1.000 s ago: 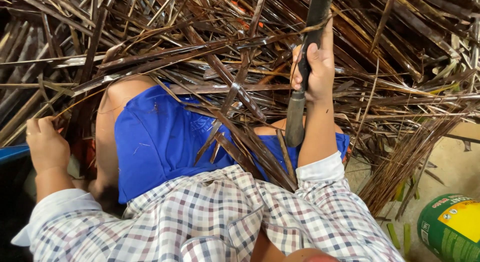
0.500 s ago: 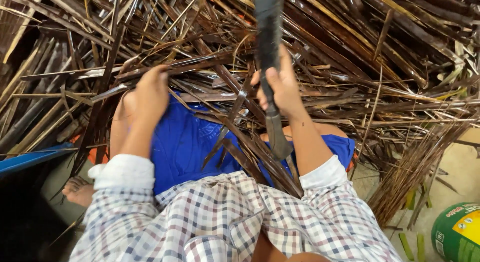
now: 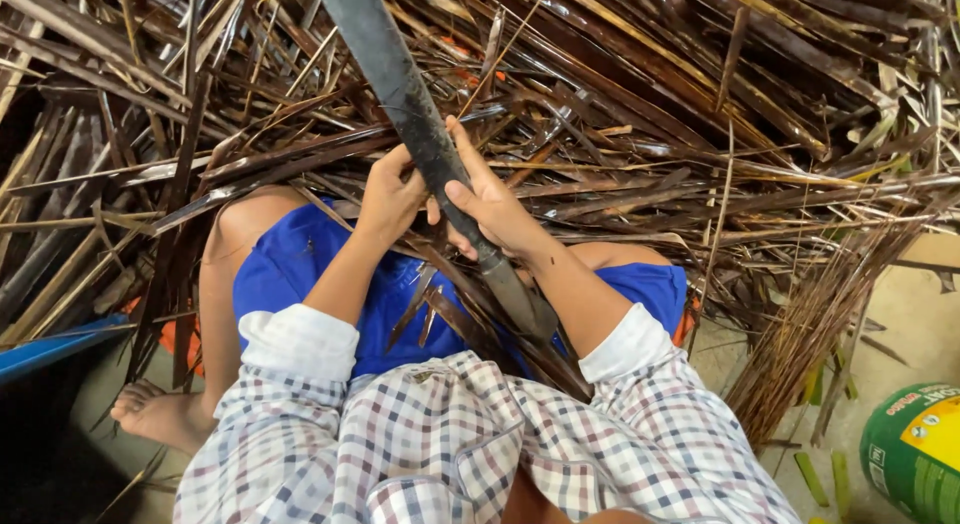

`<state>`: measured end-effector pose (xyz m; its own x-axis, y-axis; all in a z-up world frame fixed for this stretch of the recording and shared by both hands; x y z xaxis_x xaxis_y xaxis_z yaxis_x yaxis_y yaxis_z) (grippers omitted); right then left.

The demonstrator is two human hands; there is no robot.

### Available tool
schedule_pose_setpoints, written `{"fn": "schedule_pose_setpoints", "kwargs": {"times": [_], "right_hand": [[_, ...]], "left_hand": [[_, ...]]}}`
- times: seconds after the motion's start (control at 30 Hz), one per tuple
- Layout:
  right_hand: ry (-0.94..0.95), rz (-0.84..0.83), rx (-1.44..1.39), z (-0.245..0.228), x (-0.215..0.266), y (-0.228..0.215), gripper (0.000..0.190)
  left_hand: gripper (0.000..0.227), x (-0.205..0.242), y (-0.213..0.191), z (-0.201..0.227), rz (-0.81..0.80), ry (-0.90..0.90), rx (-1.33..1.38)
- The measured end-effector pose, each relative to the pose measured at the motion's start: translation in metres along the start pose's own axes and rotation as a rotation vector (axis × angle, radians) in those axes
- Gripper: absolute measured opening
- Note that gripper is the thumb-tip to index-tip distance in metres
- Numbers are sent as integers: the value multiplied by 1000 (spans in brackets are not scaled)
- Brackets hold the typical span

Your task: Stripping the leafy parts from palm fronds using a machete while sitting on the ground.

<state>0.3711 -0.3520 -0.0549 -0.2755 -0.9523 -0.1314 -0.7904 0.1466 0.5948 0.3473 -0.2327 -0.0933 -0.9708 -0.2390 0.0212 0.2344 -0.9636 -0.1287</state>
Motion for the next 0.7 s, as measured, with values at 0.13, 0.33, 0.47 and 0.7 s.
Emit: {"fn": "schedule_pose_setpoints", "kwargs": {"times": [0.13,0.33,0.47,0.7], "right_hand": [[-25,6,20,-7,3,-1,75],[-64,100,55,-31,9,-28,74],[3,164,-129,-35,16,-34,88],[-31,203,-103,-42,31,-46,89]], "left_hand": [[25,10,-8,12,-2,-12,-77],[25,32,-33,27,-16,-46,-162],[30,44,-27,10,-151,-240,-210],[30,45,-20,22,-357,-320,-391]]}}
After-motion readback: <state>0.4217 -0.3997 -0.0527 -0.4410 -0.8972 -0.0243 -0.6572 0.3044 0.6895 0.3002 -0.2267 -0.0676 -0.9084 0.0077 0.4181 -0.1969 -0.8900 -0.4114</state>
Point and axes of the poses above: each hand's wrist, its own x-axis away from the middle knuckle, its own y-axis out of the palm, z = x × y, the point moved 10 cm from there along -x, towards the middle knuckle, and after that the axes turned 11 degrees about -z, right-handed, at the moved point
